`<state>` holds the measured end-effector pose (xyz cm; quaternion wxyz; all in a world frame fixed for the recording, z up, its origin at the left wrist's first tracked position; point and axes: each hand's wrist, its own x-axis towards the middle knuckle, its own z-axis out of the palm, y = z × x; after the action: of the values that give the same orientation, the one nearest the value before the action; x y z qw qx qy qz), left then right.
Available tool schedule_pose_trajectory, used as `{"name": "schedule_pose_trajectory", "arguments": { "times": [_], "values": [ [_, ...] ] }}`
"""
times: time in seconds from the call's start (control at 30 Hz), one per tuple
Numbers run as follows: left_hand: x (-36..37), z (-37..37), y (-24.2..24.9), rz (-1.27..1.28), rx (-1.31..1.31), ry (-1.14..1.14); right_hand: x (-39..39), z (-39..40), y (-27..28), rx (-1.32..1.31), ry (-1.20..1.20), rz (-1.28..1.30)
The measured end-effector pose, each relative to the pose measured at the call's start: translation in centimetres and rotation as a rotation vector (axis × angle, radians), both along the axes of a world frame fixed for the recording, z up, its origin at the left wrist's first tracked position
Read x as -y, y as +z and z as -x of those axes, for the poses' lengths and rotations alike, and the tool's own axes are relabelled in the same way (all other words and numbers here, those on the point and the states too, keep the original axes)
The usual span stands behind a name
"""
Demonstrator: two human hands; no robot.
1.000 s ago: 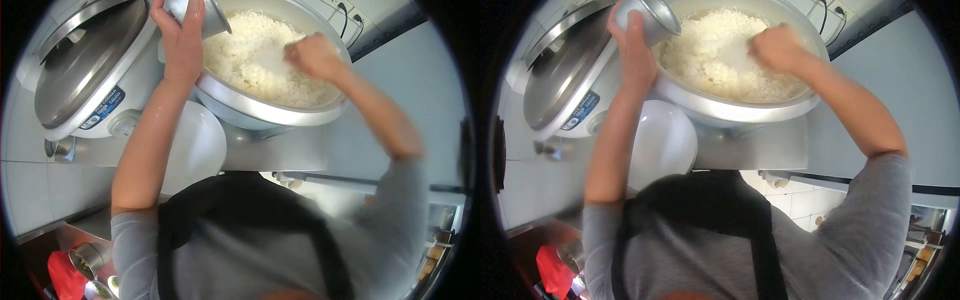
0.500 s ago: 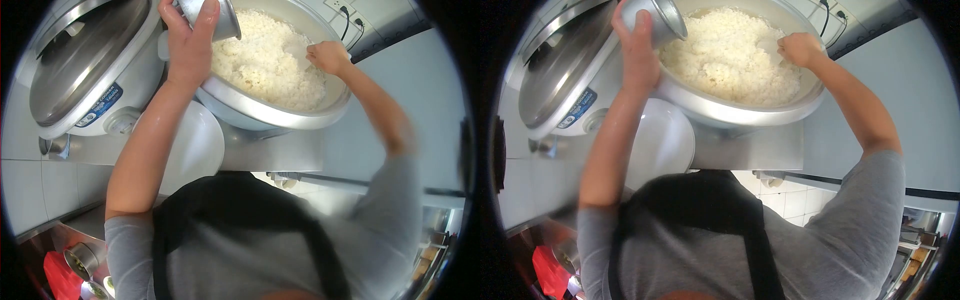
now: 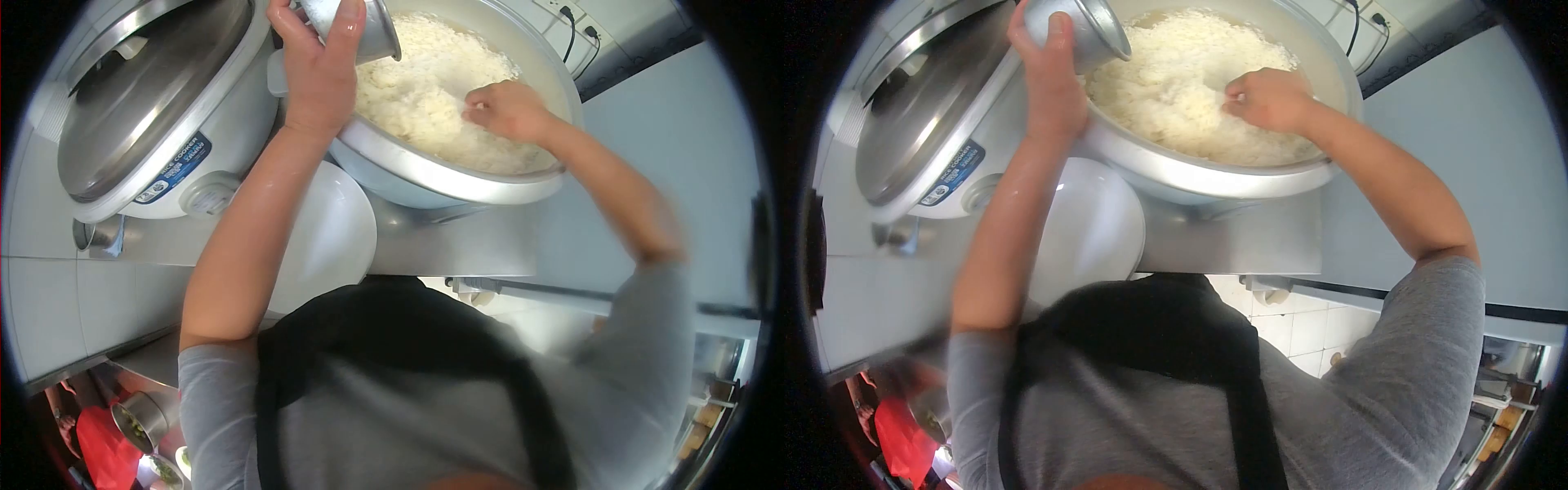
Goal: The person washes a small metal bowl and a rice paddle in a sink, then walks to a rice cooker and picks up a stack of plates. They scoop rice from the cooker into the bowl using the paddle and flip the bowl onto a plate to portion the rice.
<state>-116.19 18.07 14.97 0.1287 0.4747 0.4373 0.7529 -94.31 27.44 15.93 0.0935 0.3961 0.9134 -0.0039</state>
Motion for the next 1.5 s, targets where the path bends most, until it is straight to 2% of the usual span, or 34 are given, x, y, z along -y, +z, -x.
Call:
{"name": "schedule_pose_trajectory", "arguments": {
  "times": [0.03,0.13,0.2,0.3,0.33,0.4,0.43,0.53,0.6,0.63,0.77,0.83,0.87,0.97,1.0,1.07,1.1,1.17,1.2,1.3,1.4,1.5],
  "values": [
    [-0.2,0.2,-0.3,-0.028,-0.041,0.046,0.7,0.7,-0.1,-0.014,0.028,0.009],
    [0.1,0.1,-0.2,-0.02,-0.011,-0.004,1.7,2.3,0.0,-0.075,0.125,0.033],
    [-0.2,0.6,-0.6,-0.023,-0.106,0.062,1.3,2.5,-0.3,-0.135,0.193,0.04],
    [-0.6,0.6,-1.0,-0.045,-0.192,0.167,-0.1,3.0,-1.3,-0.188,0.159,0.246],
    [-0.6,0.4,-0.9,-0.053,-0.209,0.201,-0.7,3.0,-1.9,-0.242,0.075,0.411],
    [0.4,-0.3,0.0,0.017,-0.011,0.031,-1.4,2.9,-2.6,-0.352,-0.088,0.733],
    [0.8,-0.4,0.5,0.05,0.085,-0.05,-1.6,2.8,-2.5,-0.355,-0.102,0.781],
    [-0.1,1.4,-0.4,-0.03,-0.002,-0.018,-2.2,2.7,-1.8,-0.376,-0.096,0.908],
    [-0.7,2.8,-0.1,-0.094,0.302,-0.27,-3.0,2.0,-0.9,-0.408,-0.05,0.965],
    [-0.9,3.4,0.3,-0.122,0.451,-0.404,-3.4,1.6,0.0,-0.444,-0.038,0.939],
    [-0.9,4.5,2.7,0.177,0.524,-0.564,-5.3,0.0,6.4,-0.51,0.015,0.747],
    [-1.7,2.0,3.8,0.366,0.549,-0.614,-4.9,0.3,11.0,-0.434,0.089,0.249],
    [-3.4,1.5,2.9,0.353,0.457,-0.693,-4.5,0.9,12.0,-0.386,0.117,0.006],
    [-4.6,-3.4,4.0,0.348,0.691,-0.573,-2.2,2.9,11.9,-0.205,0.115,-0.607],
    [-4.9,-4.4,4.1,0.303,0.754,-0.559,0.6,4.2,12.3,-0.044,-0.01,-0.594],
    [-5.3,-5.4,4.1,0.21,0.873,-0.531,3.7,5.0,10.5,-0.057,0.137,-0.711],
    [-5.3,-5.2,3.9,0.165,0.932,-0.589,4.3,5.2,10.0,-0.065,0.213,-0.77],
    [-5.2,-4.1,3.5,0.076,1.048,-0.699,2.9,4.8,10.9,-0.007,0.222,-0.857],
    [-4.6,-4.0,3.8,0.075,1.011,-0.709,1.9,4.4,11.4,0.02,0.223,-0.898],
    [-3.8,-2.5,3.2,-0.007,1.033,-0.831,-0.6,2.2,14.4,-0.318,-0.024,-0.727],
    [-3.4,-1.1,2.1,0.01,1.031,-0.858,-0.1,0.4,12.9,-0.864,0.064,-0.212],
    [-3.0,-1.0,1.3,0.064,1.0,-0.831,3.0,1.4,8.6,-0.884,0.045,0.212]
  ]
}}
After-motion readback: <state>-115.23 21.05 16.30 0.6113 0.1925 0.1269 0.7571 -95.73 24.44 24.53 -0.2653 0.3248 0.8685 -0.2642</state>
